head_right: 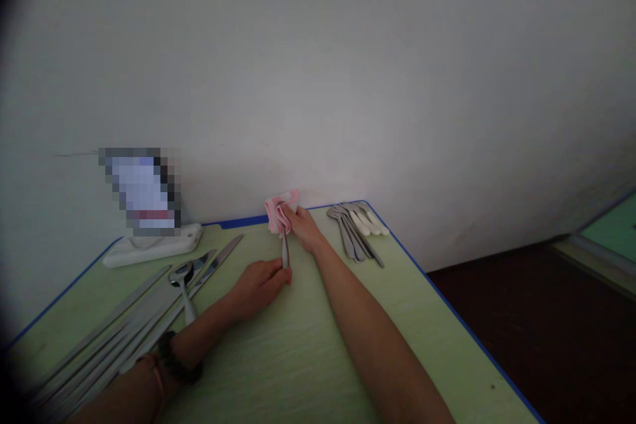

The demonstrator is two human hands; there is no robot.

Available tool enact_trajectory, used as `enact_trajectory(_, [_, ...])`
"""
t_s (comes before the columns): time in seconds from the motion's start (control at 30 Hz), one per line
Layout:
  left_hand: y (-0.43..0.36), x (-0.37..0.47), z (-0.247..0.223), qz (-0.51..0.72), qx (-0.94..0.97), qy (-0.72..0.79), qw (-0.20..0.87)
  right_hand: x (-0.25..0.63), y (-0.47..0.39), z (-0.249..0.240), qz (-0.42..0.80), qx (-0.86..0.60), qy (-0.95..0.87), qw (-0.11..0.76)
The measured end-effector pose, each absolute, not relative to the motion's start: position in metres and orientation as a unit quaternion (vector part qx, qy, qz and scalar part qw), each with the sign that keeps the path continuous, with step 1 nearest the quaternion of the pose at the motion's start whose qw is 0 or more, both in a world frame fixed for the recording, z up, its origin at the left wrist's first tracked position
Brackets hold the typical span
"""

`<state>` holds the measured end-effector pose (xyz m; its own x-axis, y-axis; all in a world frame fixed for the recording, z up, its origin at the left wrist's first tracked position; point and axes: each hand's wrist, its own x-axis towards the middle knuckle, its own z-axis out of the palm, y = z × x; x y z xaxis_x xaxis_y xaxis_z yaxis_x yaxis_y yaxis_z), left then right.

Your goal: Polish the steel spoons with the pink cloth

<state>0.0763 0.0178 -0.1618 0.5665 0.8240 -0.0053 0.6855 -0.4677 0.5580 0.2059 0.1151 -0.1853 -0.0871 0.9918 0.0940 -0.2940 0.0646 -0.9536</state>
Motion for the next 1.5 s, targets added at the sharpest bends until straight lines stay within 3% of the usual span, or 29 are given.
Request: enact_trajectory(1.5, [0.016,0.078,-0.158,0.129,0.847,0.444,0.262,0.204,0.106,-0.170,0.607,-0.360,-0.426,0.566])
